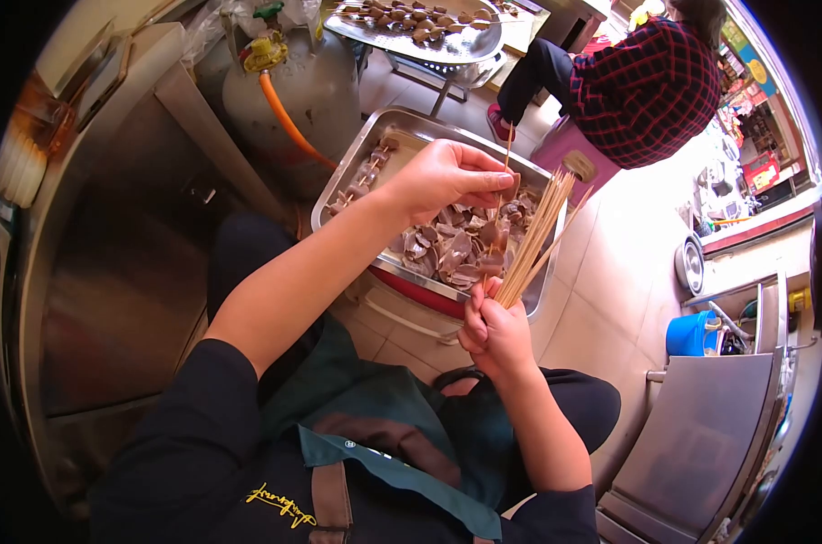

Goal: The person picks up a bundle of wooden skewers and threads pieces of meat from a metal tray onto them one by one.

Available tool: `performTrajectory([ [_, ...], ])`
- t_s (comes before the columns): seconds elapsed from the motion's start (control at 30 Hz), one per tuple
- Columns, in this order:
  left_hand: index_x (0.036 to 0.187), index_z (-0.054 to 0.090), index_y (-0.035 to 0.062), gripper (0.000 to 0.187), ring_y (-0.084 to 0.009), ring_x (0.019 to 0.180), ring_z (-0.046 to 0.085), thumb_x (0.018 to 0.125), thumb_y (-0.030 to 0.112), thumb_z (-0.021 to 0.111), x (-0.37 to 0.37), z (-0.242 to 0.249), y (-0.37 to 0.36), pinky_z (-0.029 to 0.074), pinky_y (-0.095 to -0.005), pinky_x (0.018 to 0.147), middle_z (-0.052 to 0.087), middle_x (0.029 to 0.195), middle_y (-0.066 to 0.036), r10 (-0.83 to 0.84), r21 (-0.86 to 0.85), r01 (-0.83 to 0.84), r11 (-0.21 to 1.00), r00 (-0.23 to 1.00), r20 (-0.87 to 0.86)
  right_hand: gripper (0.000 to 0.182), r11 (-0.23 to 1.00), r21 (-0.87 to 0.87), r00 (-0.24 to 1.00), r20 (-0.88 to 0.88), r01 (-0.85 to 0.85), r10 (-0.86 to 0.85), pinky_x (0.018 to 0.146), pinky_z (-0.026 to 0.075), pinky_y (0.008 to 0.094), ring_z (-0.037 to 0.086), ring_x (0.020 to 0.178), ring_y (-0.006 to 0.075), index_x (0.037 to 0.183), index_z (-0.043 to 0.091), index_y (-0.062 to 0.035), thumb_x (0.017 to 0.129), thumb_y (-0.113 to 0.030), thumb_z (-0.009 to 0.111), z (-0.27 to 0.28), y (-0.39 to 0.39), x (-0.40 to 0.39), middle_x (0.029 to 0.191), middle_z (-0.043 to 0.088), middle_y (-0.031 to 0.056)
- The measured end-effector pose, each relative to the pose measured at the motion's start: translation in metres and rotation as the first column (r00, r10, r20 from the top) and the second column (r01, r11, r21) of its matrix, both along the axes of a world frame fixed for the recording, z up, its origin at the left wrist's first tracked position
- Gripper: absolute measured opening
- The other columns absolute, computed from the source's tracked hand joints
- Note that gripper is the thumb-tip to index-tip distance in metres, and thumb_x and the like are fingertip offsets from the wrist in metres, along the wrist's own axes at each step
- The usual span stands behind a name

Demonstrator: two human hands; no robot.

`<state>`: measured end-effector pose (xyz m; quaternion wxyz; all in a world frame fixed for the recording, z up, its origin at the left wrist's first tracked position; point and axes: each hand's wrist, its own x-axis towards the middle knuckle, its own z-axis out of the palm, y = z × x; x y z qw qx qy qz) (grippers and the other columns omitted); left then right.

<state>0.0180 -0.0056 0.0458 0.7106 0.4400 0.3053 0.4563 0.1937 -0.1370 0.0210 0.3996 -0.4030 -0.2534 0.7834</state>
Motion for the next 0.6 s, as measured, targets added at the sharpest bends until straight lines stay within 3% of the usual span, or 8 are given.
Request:
performTrajectory([
  [0.37,0.11,0.065,-0.003,0.032,-0.0138,0.083,0.068,0.087,0.018,0.072,0.004,-0.005,-0.001,0.056,-0.0247,0.076,0.071,0.097,-0.009,-0.105,0.021,0.107,0.994,0.993,-0.061,0.012,1.0,-0.021,0.999,-0.033,0.003,-0.004,0.037,0.025,0.0245,0.032,0.043,0.0089,0.086,0.046,-0.0095,0.088,0.001,0.041,0.005,0.004,0.012,0.056,0.038,-0.0004],
  [0.47,0.107,0.068,0.0,0.028,-0.0115,0.081,0.067,0.086,0.018,0.072,-0.01,0.004,0.005,0.055,-0.0256,0.072,0.071,0.097,-0.007,-0.139,0.021,0.143,0.989,0.979,-0.152,0.012,1.0,-0.021,1.0,-0.007,0.017,-0.017,0.037,0.025,0.0235,0.034,0.043,0.0083,0.086,0.046,-0.0095,0.089,0.001,0.042,0.012,0.008,0.021,0.057,0.039,-0.0009],
  [0.5,0.105,0.07,0.0025,0.026,-0.0117,0.08,0.067,0.085,0.017,0.073,-0.018,0.007,0.008,0.054,-0.0267,0.07,0.071,0.098,-0.007,-0.008,0.246,0.171,0.954,0.835,-0.55,0.011,0.999,-0.002,0.999,-0.012,0.051,-0.051,0.036,0.026,0.0228,0.035,0.044,0.0072,0.087,0.047,-0.0101,0.091,-0.001,0.044,0.01,0.009,0.025,0.059,0.039,-0.0015],
  [0.53,0.103,0.071,0.005,0.023,-0.012,0.079,0.067,0.083,0.017,0.074,-0.026,0.01,0.011,0.054,-0.0277,0.069,0.071,0.099,-0.007,0.213,0.425,0.287,0.858,0.554,-0.805,0.011,0.998,-0.002,0.998,-0.02,0.057,-0.057,0.036,0.026,0.0228,0.035,0.044,0.0072,0.087,0.047,-0.0101,0.091,-0.001,0.044,0.009,0.01,0.029,0.059,0.039,-0.0015],
  [0.57,0.094,0.073,0.0096,0.017,-0.0175,0.078,0.068,0.078,0.017,0.075,-0.032,0.0,0.013,0.052,-0.0324,0.069,0.071,0.095,-0.007,0.332,0.513,0.327,0.793,0.474,-0.816,0.01,0.996,0.0,0.996,-0.031,0.085,-0.085,0.036,0.026,0.0228,0.035,0.044,0.0068,0.087,0.047,-0.0105,0.092,-0.002,0.044,0.011,0.012,0.033,0.06,0.039,-0.0018],
  [0.6,0.094,0.073,0.0096,0.017,-0.0175,0.078,0.068,0.078,0.017,0.075,-0.036,-0.01,0.016,0.052,-0.0324,0.069,0.071,0.095,-0.007,0.329,0.51,0.335,0.792,0.47,-0.819,0.01,0.994,0.002,0.993,-0.04,0.112,-0.112,0.036,0.027,0.0228,0.036,0.044,0.0064,0.088,0.047,-0.0108,0.093,-0.003,0.044,0.012,0.013,0.036,0.06,0.04,-0.0021],
])
